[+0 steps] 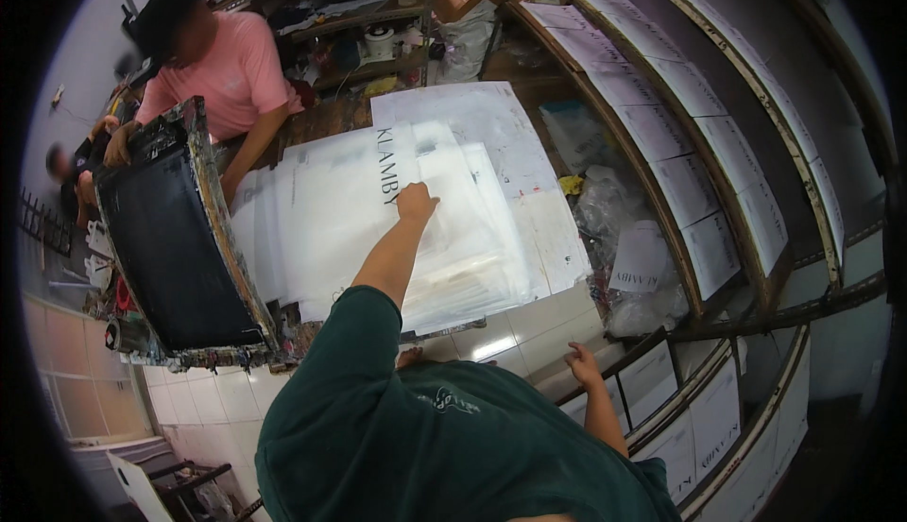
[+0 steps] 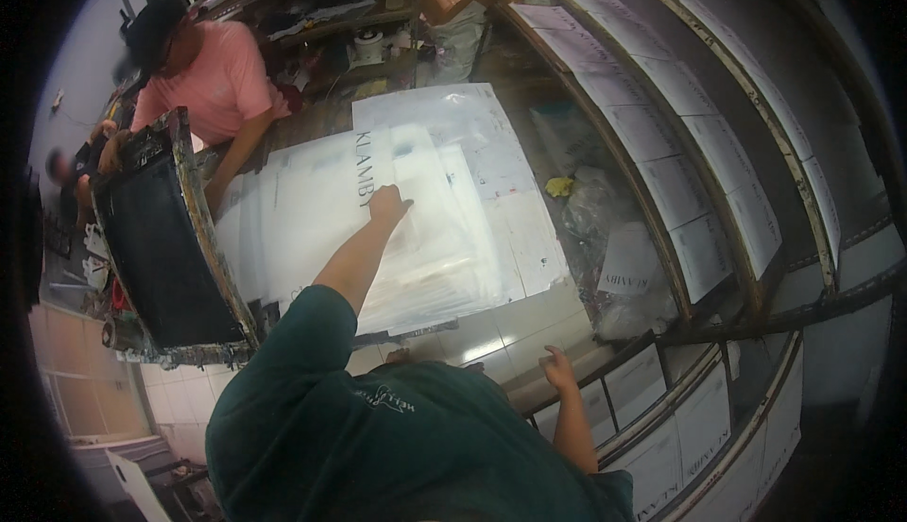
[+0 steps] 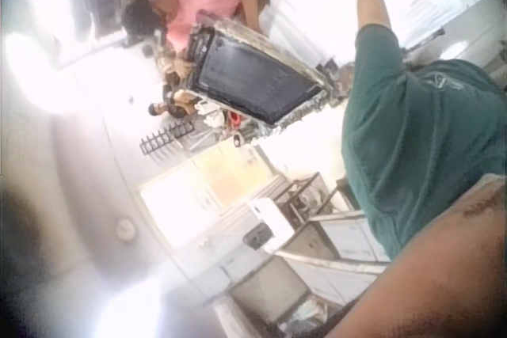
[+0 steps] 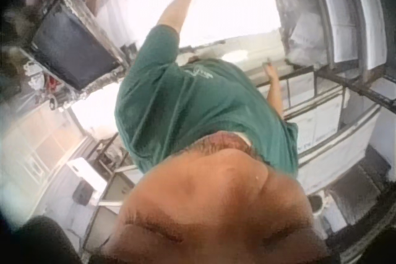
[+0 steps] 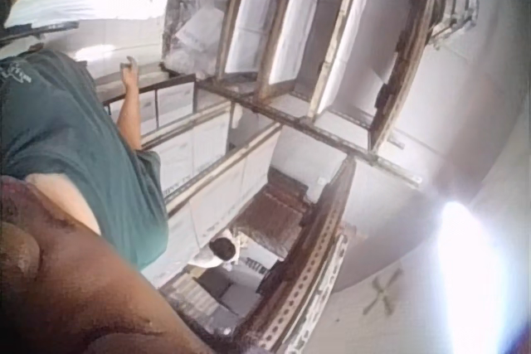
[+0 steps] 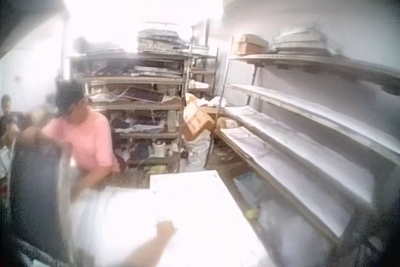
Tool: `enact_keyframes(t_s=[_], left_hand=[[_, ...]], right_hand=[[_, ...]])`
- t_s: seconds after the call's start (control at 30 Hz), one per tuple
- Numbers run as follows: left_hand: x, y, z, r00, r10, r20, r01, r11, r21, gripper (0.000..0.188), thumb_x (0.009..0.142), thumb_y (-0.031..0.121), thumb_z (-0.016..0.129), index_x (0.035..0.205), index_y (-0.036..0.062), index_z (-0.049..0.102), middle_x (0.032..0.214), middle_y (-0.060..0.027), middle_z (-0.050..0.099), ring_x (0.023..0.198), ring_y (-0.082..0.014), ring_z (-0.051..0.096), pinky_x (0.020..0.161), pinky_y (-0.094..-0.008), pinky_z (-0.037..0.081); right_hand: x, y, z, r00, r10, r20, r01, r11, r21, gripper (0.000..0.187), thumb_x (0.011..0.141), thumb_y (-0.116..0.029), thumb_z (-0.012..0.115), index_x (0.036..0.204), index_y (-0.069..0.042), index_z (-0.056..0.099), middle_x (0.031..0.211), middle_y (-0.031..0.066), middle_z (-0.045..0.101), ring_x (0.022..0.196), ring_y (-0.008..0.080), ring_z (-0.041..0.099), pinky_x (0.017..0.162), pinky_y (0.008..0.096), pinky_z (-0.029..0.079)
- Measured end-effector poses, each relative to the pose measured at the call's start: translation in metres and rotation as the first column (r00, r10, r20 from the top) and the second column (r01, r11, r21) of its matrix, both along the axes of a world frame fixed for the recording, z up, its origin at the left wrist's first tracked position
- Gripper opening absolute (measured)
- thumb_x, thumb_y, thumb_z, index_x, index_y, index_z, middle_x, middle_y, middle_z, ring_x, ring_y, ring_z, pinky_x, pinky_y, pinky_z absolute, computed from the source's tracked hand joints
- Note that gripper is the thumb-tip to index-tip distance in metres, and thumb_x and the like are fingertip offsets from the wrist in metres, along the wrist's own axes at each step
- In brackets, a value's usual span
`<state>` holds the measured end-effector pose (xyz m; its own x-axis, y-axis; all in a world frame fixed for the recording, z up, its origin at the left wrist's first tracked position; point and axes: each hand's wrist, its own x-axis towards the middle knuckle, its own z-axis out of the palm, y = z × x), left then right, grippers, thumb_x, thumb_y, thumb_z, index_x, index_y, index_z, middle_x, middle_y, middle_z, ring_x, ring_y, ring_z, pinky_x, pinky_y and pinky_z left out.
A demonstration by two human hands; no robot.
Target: The person repeatedly picks up white sheets of paper from a table and places them onto a nearby shelf. The person handles the sheets one at a time, moving them from the table to the shelf in a repetitive cycle.
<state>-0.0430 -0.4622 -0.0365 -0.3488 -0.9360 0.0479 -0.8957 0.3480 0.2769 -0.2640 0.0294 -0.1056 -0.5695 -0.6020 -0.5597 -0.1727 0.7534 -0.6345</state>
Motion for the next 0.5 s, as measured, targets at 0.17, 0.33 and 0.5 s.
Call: enact_keyframes(t_s=[0.17,0.33,0.5], left_hand=[[-0.008,-0.01,-0.017,1.0,-0.015,0.013,0.016,0.997,-0.078,0.007,0.073,0.004,0.057,0.074,0.004,0.064,0.077,-0.0145,0.064,0.073,-0.028,0.064,0.061,-0.0339,0.053],[-0.016,-0.006,-0.013,0.998,0.043,-0.037,-0.046,0.995,-0.084,0.006,0.072,0.002,0.058,0.073,0.0039,0.063,0.078,-0.0147,0.064,0.074,-0.027,0.065,0.062,-0.033,0.053],[-0.017,-0.009,-0.015,0.984,0.168,-0.066,-0.168,0.986,0.004,0.005,0.072,0.002,0.059,0.074,0.0037,0.063,0.08,-0.0147,0.064,0.075,-0.0267,0.065,0.063,-0.033,0.053]], right_hand=[[0.017,-0.057,0.038,0.996,0.085,0.012,-0.083,0.986,-0.144,0.045,0.077,-0.016,0.058,0.12,-0.007,0.049,0.101,0.0162,0.059,0.089,0.0248,0.058,0.078,0.0328,0.045],[0.032,-0.064,0.044,0.994,0.108,0.021,-0.102,0.976,-0.191,0.044,0.078,-0.017,0.058,0.119,-0.008,0.049,0.101,0.0149,0.06,0.088,0.0232,0.058,0.077,0.0316,0.045],[0.039,-0.048,0.041,0.995,0.096,-0.013,-0.097,0.981,-0.169,0.044,0.077,-0.017,0.059,0.119,-0.009,0.05,0.098,0.0132,0.061,0.084,0.0223,0.059,0.076,0.0314,0.045]])
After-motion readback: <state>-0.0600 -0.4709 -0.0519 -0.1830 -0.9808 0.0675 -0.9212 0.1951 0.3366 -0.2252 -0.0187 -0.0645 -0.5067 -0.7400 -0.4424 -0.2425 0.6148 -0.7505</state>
